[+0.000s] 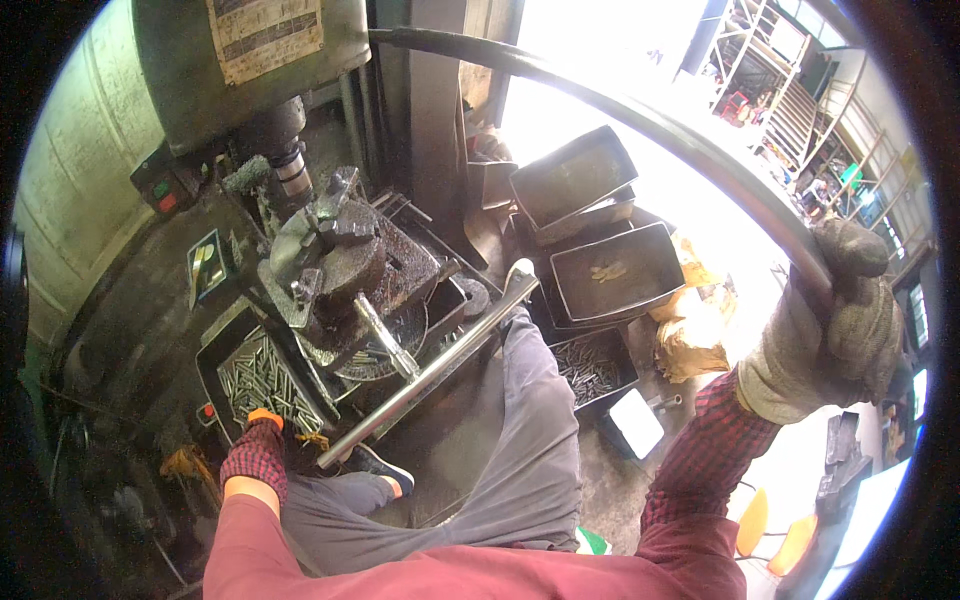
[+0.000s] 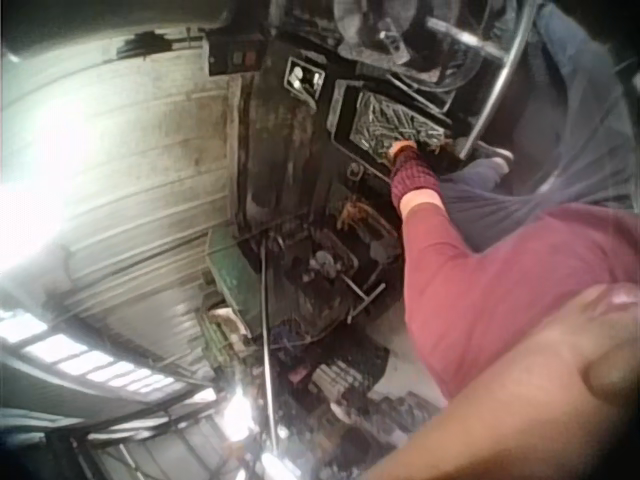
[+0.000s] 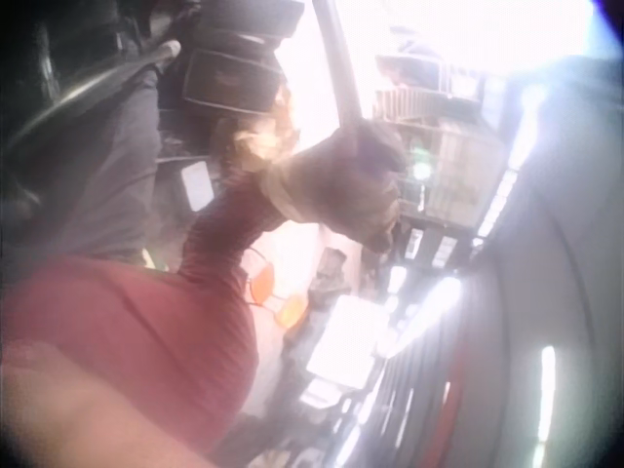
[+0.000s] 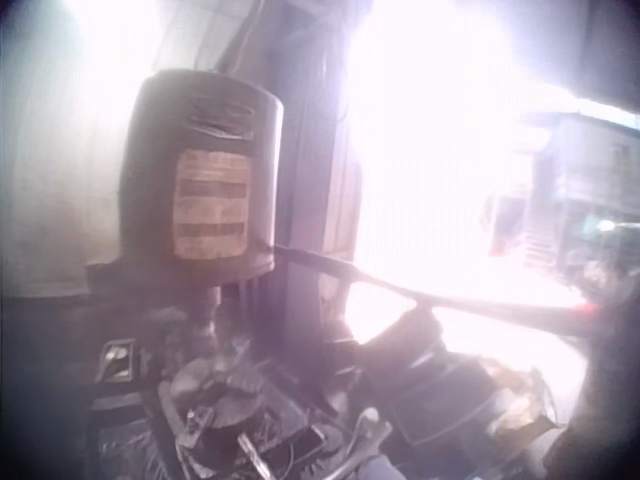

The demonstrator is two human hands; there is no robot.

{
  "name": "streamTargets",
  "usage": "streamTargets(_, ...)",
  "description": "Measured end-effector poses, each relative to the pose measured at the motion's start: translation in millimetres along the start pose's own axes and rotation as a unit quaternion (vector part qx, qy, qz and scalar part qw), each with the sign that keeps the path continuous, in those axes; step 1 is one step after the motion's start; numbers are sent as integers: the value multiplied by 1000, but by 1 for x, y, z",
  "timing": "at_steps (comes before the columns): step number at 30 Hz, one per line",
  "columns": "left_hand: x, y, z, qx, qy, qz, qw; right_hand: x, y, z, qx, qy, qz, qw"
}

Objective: The person repeatedly picks small metal rods from a tray, places them into a drill press chuck, operates the machine, and removes the processed pieces. The cycle continues for the duration of the clip.

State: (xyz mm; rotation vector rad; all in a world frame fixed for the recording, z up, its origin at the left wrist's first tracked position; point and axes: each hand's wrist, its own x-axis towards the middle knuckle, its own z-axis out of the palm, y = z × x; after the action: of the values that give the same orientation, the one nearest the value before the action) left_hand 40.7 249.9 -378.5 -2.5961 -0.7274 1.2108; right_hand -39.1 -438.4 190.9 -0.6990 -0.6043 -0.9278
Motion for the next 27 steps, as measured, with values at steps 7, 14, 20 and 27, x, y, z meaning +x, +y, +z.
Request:
streamTargets(7, 50, -14, 20, -243, 52, -119, 961, 9, -2, -14, -80, 13, -56, 995)
streamTargets(14, 81, -10, 42, -277, -2, -124, 953, 14, -1, -28, -49, 27, -23, 998)
streamTargets(20, 97, -14, 53, -155, -131, -117, 972, 16, 1, -42, -66, 48, -11, 997)
streamTargets(27, 73, -45, 23, -216, -105, -73, 968, 2, 20, -70, -72, 76, 62, 993)
